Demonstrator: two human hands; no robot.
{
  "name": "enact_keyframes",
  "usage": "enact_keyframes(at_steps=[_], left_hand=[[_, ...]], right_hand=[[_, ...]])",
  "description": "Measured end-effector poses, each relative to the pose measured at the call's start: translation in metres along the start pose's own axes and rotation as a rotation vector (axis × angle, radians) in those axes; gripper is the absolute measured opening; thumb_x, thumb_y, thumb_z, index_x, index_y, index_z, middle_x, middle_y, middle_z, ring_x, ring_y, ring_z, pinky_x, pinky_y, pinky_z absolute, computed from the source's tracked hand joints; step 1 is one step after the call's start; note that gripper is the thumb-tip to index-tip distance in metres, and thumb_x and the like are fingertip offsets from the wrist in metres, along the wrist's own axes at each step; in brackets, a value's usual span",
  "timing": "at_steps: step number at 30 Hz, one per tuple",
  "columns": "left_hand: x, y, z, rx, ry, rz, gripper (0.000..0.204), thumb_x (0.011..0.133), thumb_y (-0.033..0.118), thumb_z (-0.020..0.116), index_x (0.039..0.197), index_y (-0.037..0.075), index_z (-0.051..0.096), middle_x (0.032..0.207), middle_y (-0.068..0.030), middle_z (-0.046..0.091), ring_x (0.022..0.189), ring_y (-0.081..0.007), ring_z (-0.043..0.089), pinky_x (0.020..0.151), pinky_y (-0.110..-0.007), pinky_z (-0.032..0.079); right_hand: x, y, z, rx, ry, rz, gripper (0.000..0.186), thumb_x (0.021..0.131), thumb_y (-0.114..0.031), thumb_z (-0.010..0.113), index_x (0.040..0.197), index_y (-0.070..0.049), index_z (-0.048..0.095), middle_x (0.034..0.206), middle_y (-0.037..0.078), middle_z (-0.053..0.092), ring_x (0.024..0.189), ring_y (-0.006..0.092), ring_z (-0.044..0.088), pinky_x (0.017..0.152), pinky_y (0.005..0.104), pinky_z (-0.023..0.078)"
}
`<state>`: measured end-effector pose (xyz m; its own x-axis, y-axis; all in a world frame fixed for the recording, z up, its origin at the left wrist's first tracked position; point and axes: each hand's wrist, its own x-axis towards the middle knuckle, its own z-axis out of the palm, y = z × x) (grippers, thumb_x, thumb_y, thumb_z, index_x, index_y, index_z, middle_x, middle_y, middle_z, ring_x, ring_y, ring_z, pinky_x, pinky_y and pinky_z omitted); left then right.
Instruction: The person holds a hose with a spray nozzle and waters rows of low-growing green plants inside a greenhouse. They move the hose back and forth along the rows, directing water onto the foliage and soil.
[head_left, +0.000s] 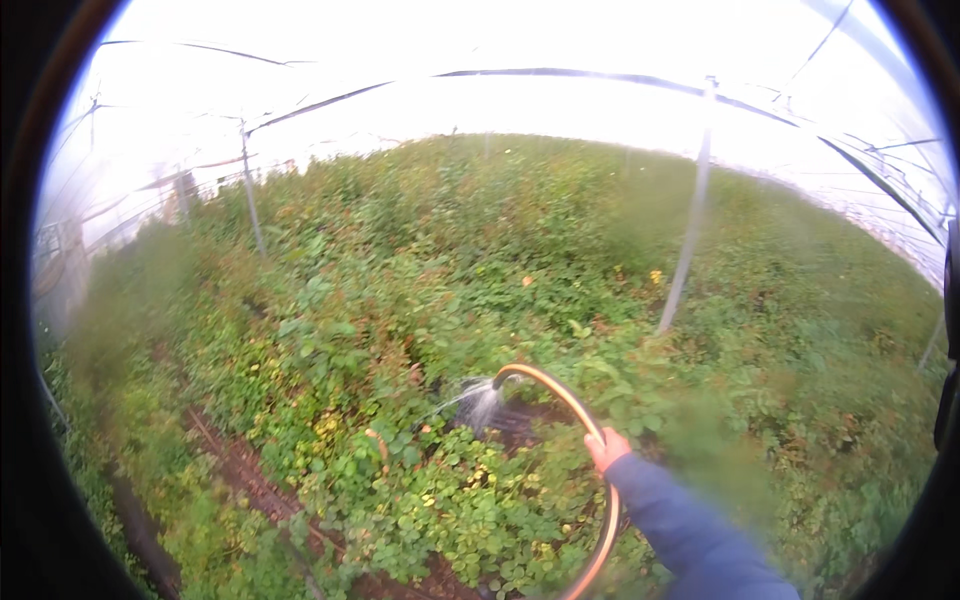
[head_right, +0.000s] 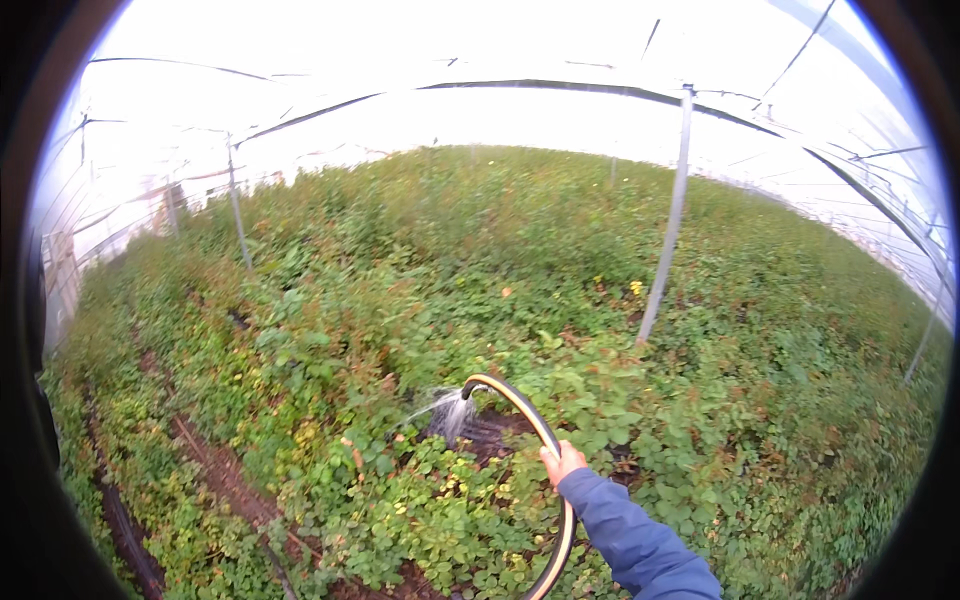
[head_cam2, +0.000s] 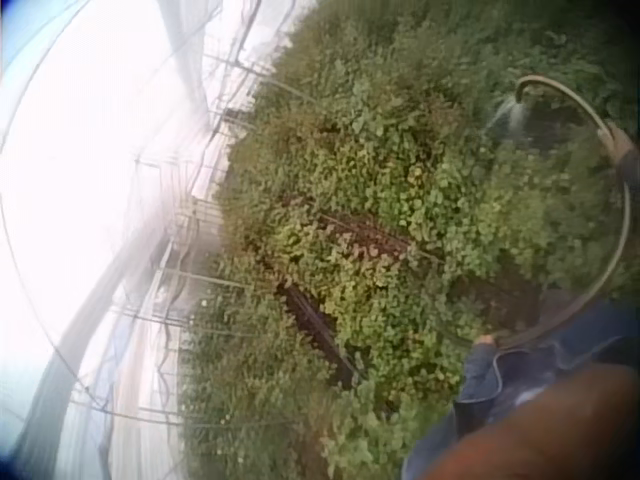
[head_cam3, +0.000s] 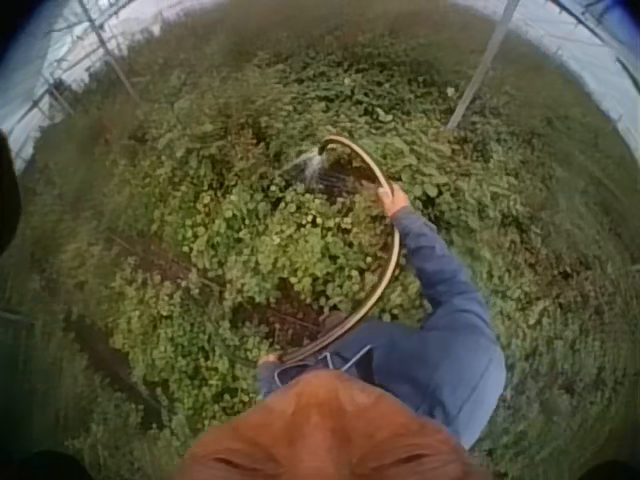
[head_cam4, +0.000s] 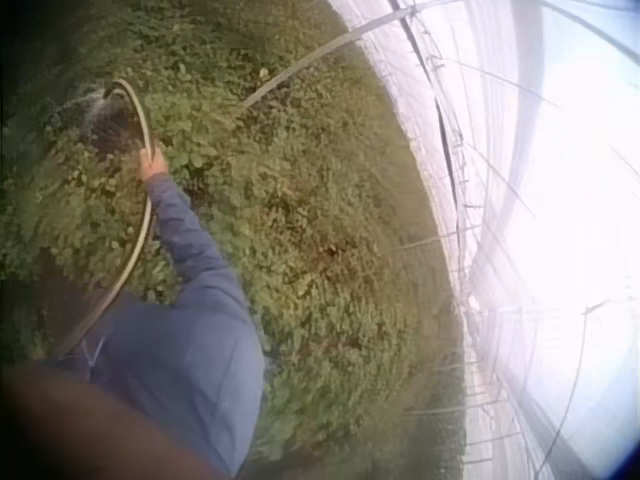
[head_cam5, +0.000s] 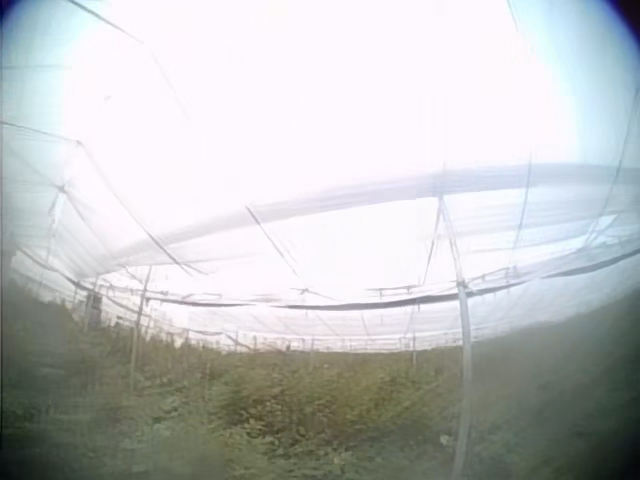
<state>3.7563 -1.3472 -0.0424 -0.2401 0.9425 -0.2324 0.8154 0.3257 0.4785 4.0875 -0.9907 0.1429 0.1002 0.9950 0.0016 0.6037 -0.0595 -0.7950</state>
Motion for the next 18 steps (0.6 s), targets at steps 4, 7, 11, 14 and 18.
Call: enact_keyframes(at_steps=[4, 7, 11, 14, 18], left_hand=[[-0.022, -0.002, 0.003, 0.01, 0.001, 0.006, 0.033, 0.051, 0.033, 0.074, 0.08, 0.019, 0.068, 0.07, -0.01, 0.062, 0.076, -0.0337, 0.057, 0.075, -0.044, 0.045], [-0.047, -0.016, 0.015, 0.013, 0.005, 0.032, 0.033, 0.051, 0.033, 0.074, 0.081, 0.019, 0.068, 0.07, -0.0099, 0.062, 0.077, -0.0339, 0.056, 0.076, -0.044, 0.044], [-0.092, -0.027, 0.034, 0.025, -0.005, 0.044, 0.034, 0.051, 0.033, 0.074, 0.081, 0.019, 0.068, 0.07, -0.0098, 0.061, 0.078, -0.0341, 0.056, 0.076, -0.044, 0.044], [-0.078, -0.004, 0.027, 0.014, -0.021, 0.135, 0.026, 0.05, 0.029, 0.072, 0.071, 0.017, 0.066, 0.064, -0.0126, 0.061, 0.066, -0.0343, 0.057, 0.068, -0.044, 0.045], [-0.083, 0.012, 0.033, 0.056, -0.138, -0.082, 0.037, 0.046, 0.033, 0.077, 0.08, 0.022, 0.067, 0.074, -0.0095, 0.065, 0.081, -0.0344, 0.057, 0.078, -0.043, 0.045]], right_hand=[[-0.022, 0.013, -0.02, -0.032, 0.021, 0.013, 0.036, 0.087, -0.036, 0.057, 0.1, -0.003, 0.052, 0.065, 0.012, 0.06, 0.042, 0.0211, 0.057, 0.045, 0.0354, 0.05], [-0.034, 0.018, -0.04, -0.049, 0.082, -0.001, 0.037, 0.087, -0.035, 0.058, 0.096, 0.0, 0.052, 0.063, 0.012, 0.058, 0.04, 0.0201, 0.057, 0.04, 0.0337, 0.05], [-0.021, 0.046, -0.04, 0.066, 0.011, 0.046, 0.034, 0.088, -0.033, 0.057, 0.097, 0.0, 0.051, 0.059, 0.009, 0.054, 0.037, 0.017, 0.052, 0.035, 0.0328, 0.046], [-0.031, 0.038, -0.069, 0.173, -0.012, 0.116, 0.033, 0.09, -0.03, 0.055, 0.104, -0.002, 0.048, 0.056, 0.003, 0.047, 0.037, 0.0124, 0.045, 0.034, 0.029, 0.041], [-0.001, 0.03, -0.057, 0.254, -0.117, 0.081, 0.034, 0.09, -0.03, 0.055, 0.109, -0.003, 0.046, 0.056, 0.001, 0.044, 0.038, 0.0108, 0.042, 0.035, 0.0279, 0.038]])
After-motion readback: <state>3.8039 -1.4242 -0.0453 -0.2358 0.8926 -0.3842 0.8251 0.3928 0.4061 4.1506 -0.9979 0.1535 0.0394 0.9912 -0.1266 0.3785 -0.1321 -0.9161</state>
